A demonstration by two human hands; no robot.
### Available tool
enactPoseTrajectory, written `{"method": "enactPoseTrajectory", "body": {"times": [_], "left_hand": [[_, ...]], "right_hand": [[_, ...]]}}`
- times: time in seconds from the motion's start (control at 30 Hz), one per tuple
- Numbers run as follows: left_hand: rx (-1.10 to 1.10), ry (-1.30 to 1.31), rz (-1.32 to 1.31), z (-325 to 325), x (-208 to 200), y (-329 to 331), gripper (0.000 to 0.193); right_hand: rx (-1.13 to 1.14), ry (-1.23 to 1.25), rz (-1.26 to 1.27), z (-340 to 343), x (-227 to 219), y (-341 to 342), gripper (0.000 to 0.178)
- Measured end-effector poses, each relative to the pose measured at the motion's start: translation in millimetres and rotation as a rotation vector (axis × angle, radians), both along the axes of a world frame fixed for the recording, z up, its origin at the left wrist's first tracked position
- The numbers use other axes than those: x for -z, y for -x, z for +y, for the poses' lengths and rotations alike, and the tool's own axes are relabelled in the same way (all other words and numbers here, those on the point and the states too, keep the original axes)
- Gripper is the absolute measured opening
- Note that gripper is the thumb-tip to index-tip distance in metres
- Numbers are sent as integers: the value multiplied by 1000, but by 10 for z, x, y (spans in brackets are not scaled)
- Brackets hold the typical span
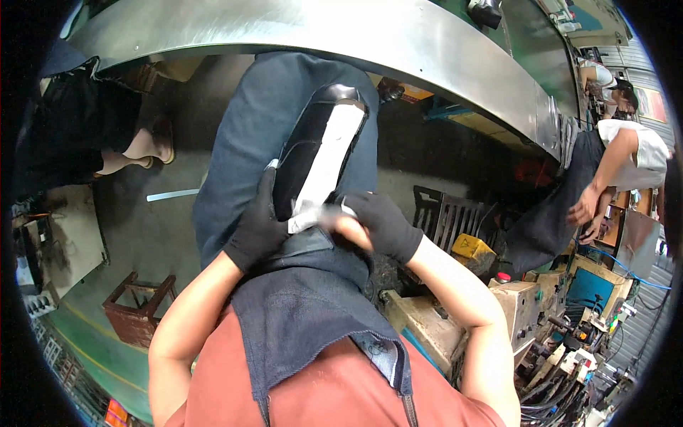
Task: Trim and finish the edges of shoe components using pliers and other hand tools at a production line station.
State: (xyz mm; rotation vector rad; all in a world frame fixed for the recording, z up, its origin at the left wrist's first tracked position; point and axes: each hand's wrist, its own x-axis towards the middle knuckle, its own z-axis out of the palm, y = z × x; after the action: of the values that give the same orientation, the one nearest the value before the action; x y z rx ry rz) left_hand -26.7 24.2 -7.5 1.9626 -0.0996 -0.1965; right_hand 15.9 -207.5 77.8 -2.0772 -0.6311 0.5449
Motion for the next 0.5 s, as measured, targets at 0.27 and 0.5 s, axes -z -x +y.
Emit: {"method": "enactPoseTrajectory", "body": {"times": [0.27, 0.5], "left_hand": [[130, -270, 71, 963, -1597, -539, 91], [-122, 54, -29, -82, -91, -391, 82]], "right_hand": [[167, 204, 233, -645, -11, 555, 30], [241, 51, 335, -297, -108, 433, 30]]}}
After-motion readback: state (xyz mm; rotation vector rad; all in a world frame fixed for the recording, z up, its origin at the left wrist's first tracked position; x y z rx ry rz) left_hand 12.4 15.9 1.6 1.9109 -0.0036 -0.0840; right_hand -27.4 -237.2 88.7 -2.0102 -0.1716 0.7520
